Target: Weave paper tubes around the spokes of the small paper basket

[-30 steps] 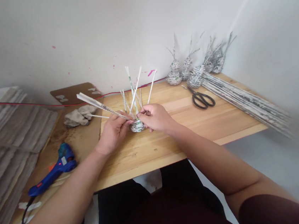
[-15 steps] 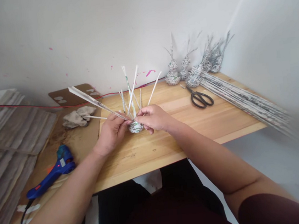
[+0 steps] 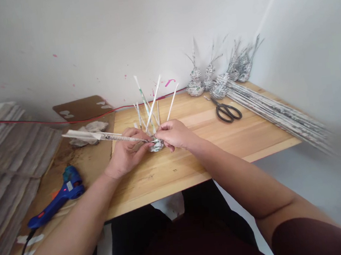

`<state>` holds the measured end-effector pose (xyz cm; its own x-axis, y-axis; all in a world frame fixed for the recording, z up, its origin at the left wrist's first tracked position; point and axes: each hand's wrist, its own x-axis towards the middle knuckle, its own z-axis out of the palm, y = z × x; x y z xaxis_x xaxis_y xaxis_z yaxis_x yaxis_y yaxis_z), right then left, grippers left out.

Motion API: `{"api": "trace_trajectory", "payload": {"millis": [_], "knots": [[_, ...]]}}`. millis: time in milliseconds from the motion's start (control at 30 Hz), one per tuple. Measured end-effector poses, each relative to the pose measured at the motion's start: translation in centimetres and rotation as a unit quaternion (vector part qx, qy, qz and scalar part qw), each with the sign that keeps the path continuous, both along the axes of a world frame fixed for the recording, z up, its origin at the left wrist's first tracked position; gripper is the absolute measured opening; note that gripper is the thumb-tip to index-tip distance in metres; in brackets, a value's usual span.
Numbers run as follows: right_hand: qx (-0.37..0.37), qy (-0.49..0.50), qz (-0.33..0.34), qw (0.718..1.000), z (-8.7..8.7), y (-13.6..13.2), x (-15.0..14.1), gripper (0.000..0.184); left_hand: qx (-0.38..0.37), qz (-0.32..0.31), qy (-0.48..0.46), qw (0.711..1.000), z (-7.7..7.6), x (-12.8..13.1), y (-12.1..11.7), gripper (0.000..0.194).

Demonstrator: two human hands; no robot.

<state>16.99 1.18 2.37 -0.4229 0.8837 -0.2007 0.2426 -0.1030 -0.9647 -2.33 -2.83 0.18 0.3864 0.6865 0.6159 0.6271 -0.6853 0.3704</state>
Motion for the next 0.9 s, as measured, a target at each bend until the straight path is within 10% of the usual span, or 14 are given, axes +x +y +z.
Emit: {"api": "trace_trajectory", "payload": {"millis": [900], "knots": [[0.023, 0.036, 0.023, 0.999, -0.08, -0.02, 0.03, 0.02, -0.011, 0.018, -0.033, 0.999, -0.21, -0.11, 0.23, 0.003]]}}
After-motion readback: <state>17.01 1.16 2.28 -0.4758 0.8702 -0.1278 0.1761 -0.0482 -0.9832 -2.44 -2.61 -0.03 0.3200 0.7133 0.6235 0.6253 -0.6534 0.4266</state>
